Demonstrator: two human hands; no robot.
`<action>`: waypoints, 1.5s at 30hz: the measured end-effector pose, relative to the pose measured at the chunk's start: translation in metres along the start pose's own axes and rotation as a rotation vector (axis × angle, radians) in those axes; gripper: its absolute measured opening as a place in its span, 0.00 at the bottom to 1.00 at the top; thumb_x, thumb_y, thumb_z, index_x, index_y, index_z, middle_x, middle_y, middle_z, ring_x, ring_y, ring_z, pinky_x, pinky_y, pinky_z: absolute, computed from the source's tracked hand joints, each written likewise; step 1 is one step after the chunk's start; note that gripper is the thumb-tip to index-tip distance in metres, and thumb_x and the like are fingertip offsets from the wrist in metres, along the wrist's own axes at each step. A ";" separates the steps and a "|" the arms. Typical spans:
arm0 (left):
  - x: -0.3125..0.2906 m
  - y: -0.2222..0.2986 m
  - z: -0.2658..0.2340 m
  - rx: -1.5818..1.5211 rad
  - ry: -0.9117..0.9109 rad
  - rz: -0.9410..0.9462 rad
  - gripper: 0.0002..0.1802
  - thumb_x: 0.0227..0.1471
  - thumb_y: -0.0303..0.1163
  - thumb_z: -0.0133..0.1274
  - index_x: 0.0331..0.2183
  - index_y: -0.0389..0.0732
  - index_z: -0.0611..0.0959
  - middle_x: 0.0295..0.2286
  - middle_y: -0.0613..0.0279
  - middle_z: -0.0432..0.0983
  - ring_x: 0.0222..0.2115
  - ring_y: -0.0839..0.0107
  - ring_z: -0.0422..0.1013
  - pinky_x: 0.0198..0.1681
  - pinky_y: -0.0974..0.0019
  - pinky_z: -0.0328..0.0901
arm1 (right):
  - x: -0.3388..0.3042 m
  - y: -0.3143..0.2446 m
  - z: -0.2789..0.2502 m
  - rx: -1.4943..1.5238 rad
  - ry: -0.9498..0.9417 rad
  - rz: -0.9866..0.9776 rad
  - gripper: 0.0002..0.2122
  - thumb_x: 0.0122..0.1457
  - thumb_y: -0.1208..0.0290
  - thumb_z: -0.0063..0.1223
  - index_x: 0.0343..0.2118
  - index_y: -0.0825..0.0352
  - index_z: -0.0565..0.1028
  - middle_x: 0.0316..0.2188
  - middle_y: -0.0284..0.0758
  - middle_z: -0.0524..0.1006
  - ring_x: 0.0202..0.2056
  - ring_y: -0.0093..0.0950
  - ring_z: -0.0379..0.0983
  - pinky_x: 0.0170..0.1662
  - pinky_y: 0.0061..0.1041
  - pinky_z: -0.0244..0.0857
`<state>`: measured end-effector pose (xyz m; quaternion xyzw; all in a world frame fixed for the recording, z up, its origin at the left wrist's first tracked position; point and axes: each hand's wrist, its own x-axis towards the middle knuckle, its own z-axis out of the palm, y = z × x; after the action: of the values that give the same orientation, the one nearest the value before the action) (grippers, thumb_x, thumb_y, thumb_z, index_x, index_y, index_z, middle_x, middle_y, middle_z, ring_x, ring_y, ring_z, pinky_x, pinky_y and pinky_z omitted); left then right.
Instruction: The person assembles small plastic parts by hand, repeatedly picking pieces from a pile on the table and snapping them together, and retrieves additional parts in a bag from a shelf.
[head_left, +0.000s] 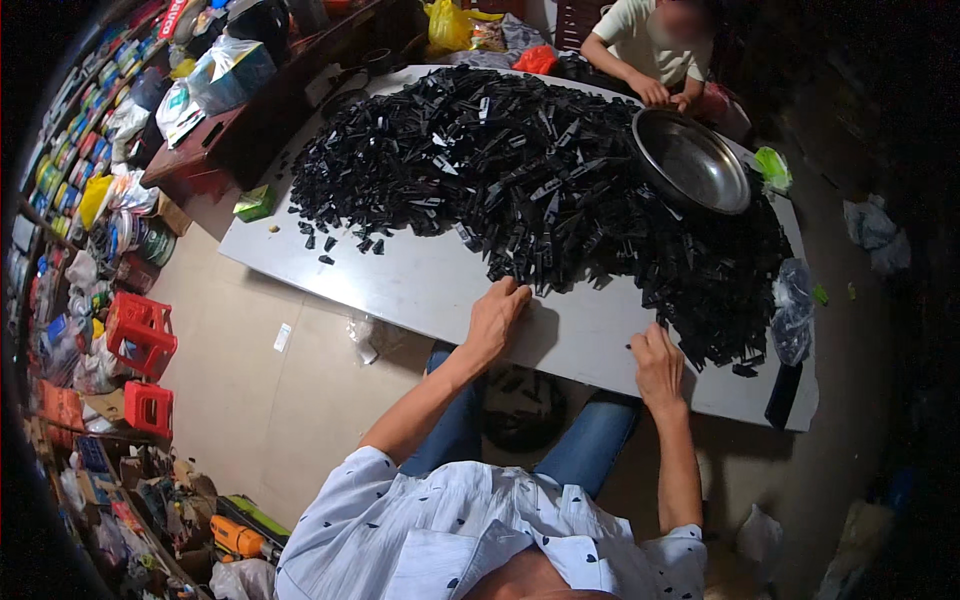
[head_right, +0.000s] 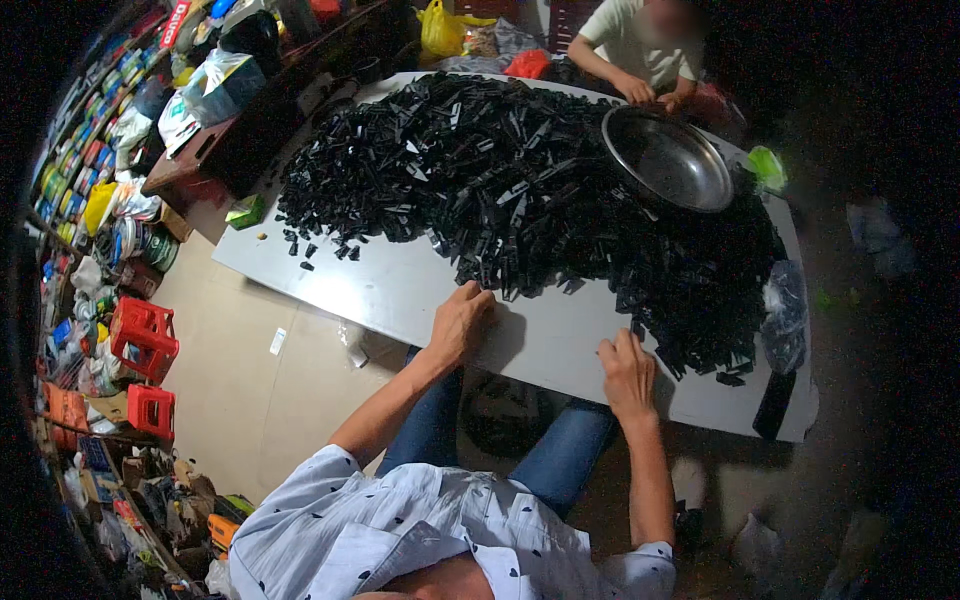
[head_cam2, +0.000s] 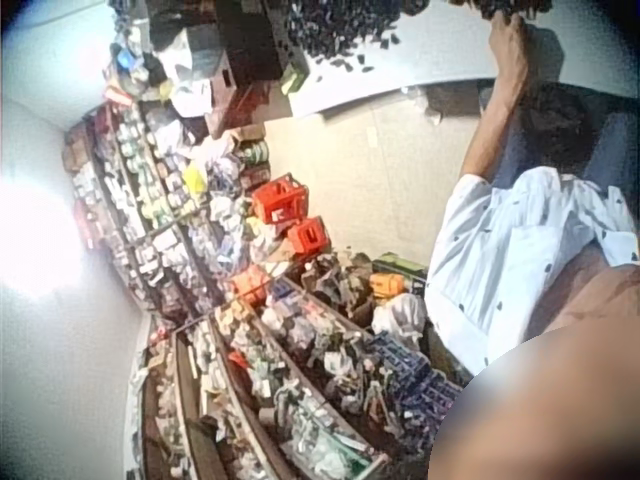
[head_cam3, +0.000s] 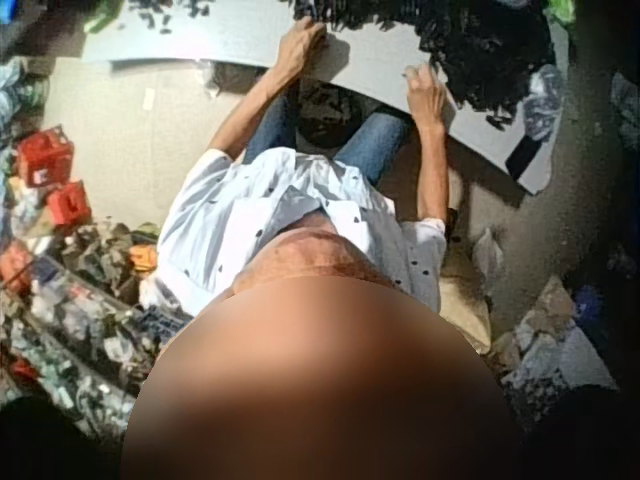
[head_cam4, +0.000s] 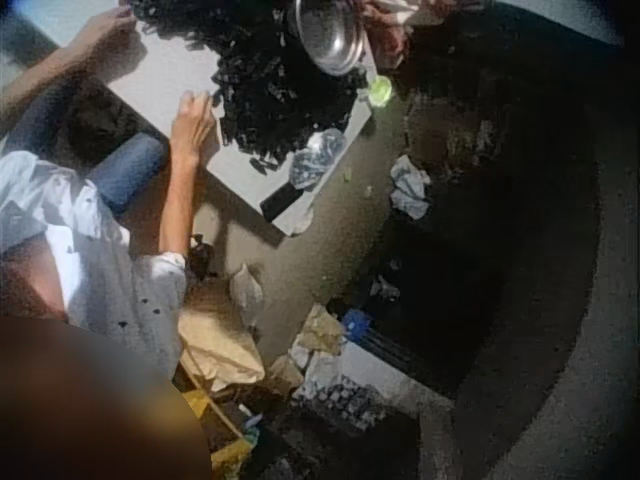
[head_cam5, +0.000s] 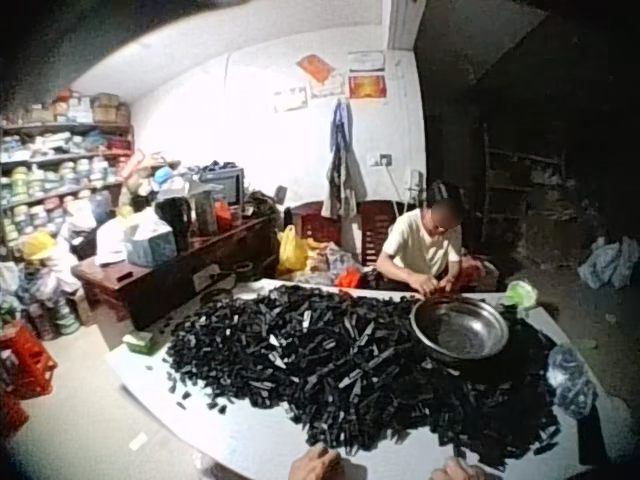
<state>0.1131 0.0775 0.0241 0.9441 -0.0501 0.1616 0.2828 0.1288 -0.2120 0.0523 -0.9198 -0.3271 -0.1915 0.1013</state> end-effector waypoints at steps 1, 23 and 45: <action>0.000 -0.001 0.002 -0.073 -0.004 -0.001 0.07 0.47 0.27 0.52 0.32 0.40 0.75 0.29 0.55 0.68 0.33 0.53 0.69 0.34 0.56 0.65 | 0.003 -0.004 -0.002 0.001 -0.001 -0.022 0.04 0.47 0.80 0.53 0.24 0.68 0.70 0.26 0.40 0.65 0.32 0.38 0.69 0.26 0.34 0.63; -0.010 0.026 -0.005 -0.364 -0.085 0.024 0.21 0.36 0.18 0.59 0.38 0.39 0.80 0.33 0.57 0.70 0.33 0.59 0.71 0.35 0.64 0.68 | 0.023 -0.029 0.006 1.576 -0.281 0.537 0.15 0.54 0.77 0.55 0.45 0.72 0.69 0.34 0.33 0.72 0.33 0.20 0.70 0.34 0.19 0.69; -0.008 0.019 0.003 -0.246 -0.060 0.040 0.13 0.32 0.22 0.62 0.29 0.41 0.83 0.27 0.64 0.72 0.30 0.64 0.71 0.33 0.66 0.67 | 0.066 -0.050 0.007 0.326 -0.432 -0.045 0.11 0.55 0.69 0.55 0.28 0.69 0.66 0.23 0.42 0.71 0.27 0.47 0.70 0.28 0.39 0.63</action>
<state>0.1029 0.0601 0.0289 0.9056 -0.0966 0.1316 0.3915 0.1454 -0.1345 0.0763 -0.9035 -0.3880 0.0620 0.1715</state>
